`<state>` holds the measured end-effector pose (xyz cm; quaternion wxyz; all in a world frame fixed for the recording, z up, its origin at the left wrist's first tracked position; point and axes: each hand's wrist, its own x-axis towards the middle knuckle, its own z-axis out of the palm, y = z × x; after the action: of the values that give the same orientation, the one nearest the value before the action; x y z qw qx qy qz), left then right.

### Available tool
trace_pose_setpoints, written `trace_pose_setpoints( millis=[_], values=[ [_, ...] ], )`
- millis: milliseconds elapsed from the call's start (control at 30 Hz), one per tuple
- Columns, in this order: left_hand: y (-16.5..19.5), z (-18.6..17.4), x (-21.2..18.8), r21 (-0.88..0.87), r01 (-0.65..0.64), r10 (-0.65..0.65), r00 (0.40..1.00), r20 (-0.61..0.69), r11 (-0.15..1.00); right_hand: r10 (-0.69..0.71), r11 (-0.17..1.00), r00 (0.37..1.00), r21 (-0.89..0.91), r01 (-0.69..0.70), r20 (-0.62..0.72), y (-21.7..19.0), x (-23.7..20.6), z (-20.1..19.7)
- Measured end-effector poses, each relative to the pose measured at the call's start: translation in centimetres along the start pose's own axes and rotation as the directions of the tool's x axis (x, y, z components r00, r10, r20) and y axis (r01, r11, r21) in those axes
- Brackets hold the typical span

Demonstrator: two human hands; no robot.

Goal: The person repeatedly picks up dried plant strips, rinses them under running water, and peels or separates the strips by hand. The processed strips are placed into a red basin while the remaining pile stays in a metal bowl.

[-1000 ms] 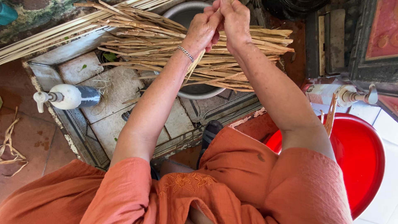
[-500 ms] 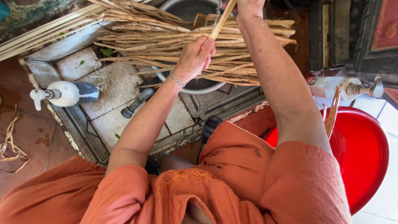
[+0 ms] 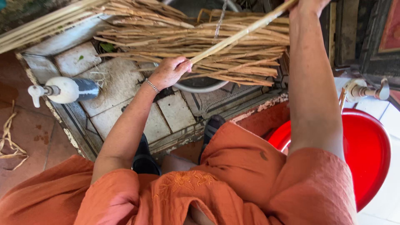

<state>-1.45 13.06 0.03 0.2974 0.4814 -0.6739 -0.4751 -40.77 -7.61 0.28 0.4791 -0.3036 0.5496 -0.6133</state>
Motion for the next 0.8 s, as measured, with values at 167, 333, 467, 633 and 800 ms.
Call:
trace_pose_setpoints(
  millis=[167,333,467,633,800],
  values=[
    [-3.1,0.2,3.8,0.42,0.318,-0.365,0.93,0.036,0.85,0.081,0.992,0.98,-0.079,-0.096,-0.18,-2.5,-1.3,-2.5],
    [-4.9,5.7,10.8,0.606,-0.003,0.182,0.955,-0.235,0.796,0.17,0.968,0.92,-0.116,-0.223,-0.352,-3.8,-3.0,-2.8],
    [-4.9,8.7,13.9,0.795,-0.014,0.207,0.968,-0.141,0.606,0.226,0.971,0.955,-0.04,-0.238,-0.191,-2.7,-3.1,-3.0],
    [-3.6,7.8,13.5,0.75,-0.001,0.166,0.975,-0.145,0.661,0.28,0.96,0.96,-0.005,-0.28,-0.018,-1.5,-4.2,-2.3],
    [-1.9,5.6,12.1,0.05,0.294,-0.273,0.929,-0.248,0.954,0.319,0.932,0.948,-0.189,-0.311,0.012,-0.7,-6.5,2.0]
  ],
)
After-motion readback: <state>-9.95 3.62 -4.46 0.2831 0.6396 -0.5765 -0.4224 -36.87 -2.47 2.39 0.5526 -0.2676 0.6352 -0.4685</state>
